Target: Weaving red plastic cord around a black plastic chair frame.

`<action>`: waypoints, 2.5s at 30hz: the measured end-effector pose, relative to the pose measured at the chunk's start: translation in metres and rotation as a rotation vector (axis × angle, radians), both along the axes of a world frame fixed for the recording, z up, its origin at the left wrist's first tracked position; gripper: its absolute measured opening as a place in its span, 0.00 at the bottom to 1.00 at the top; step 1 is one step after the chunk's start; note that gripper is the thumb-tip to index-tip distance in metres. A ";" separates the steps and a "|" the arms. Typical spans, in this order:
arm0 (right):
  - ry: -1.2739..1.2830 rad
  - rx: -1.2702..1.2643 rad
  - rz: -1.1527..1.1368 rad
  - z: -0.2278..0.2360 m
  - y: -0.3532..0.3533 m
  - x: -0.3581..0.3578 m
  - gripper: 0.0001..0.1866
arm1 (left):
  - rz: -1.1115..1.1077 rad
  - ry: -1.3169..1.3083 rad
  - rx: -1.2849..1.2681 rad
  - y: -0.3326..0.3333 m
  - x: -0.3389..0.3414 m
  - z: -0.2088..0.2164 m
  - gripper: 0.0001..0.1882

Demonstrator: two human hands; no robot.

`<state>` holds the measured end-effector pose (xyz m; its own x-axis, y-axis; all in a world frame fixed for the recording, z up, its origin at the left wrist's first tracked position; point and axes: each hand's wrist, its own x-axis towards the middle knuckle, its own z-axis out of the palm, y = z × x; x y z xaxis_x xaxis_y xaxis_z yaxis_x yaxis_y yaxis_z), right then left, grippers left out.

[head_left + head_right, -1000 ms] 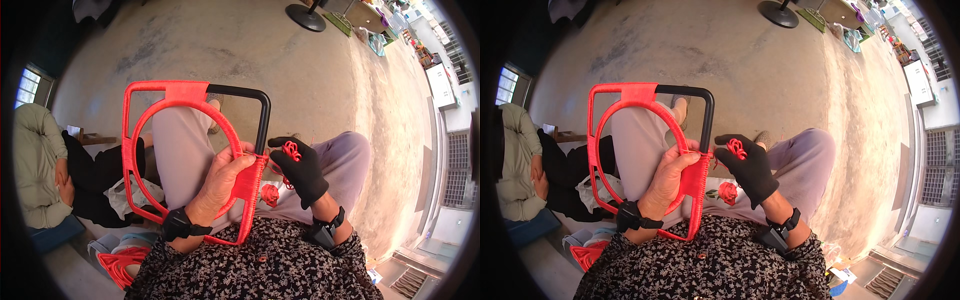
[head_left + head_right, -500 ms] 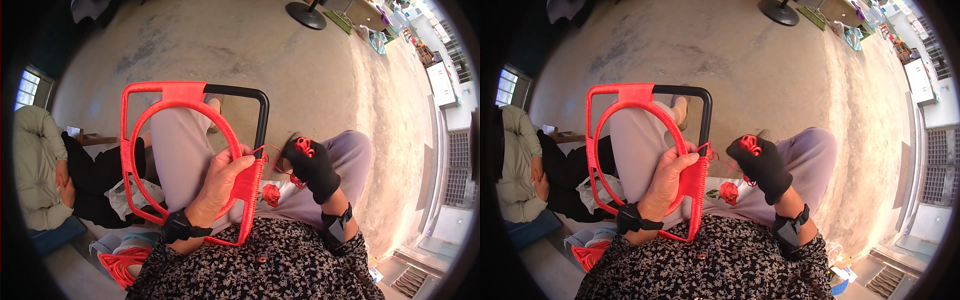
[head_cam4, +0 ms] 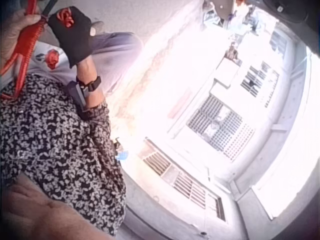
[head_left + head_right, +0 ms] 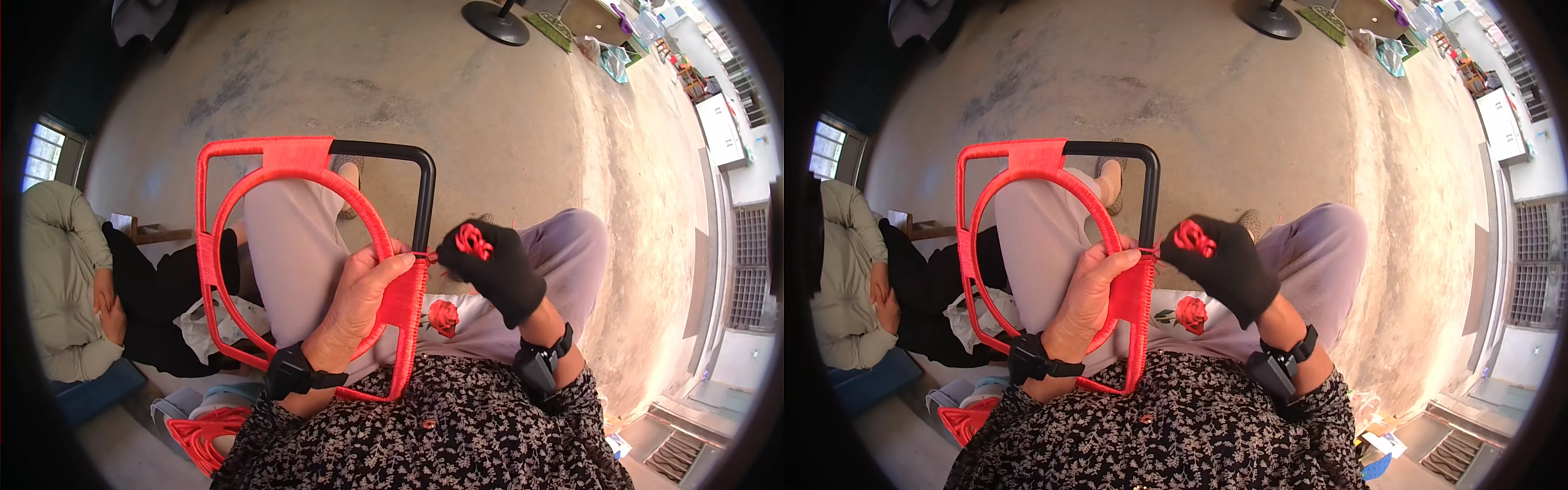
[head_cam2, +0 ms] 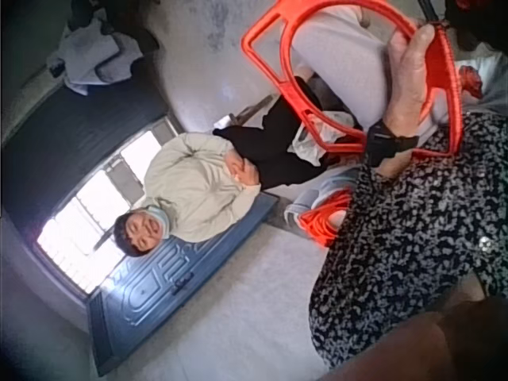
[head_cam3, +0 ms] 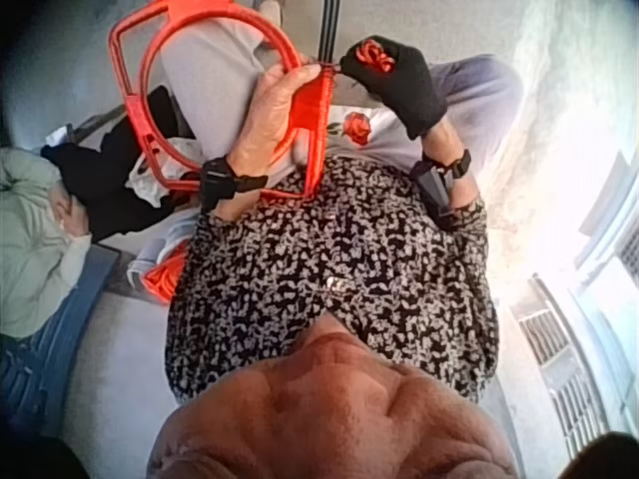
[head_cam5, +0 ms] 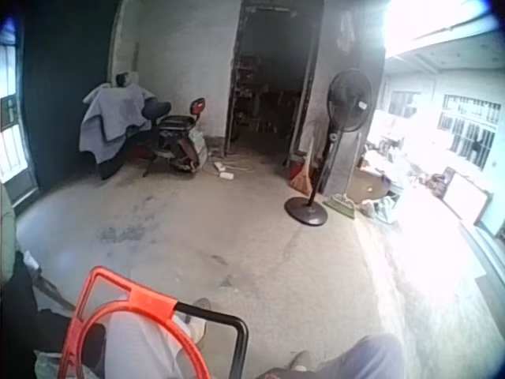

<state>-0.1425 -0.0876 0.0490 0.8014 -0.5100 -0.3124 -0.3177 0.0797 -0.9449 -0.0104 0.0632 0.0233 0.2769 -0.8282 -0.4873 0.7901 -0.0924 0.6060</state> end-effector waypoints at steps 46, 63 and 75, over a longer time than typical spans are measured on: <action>0.188 -0.125 0.195 0.027 -0.029 -0.075 0.08 | 0.046 -0.010 -0.034 0.000 -0.001 0.008 0.09; 0.209 0.051 0.123 0.017 0.017 -0.010 0.13 | 0.041 -0.050 -0.029 0.003 -0.002 0.006 0.07; -0.093 -0.450 0.253 0.032 0.036 -0.005 0.07 | 0.021 -0.187 0.038 0.000 -0.006 0.001 0.06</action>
<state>-0.1471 -0.0514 0.0813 0.9307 -0.3646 -0.0290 -0.1878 -0.4085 -0.8932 -0.0164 0.0634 0.0246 0.3824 -0.8035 -0.4562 0.6658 -0.1027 0.7390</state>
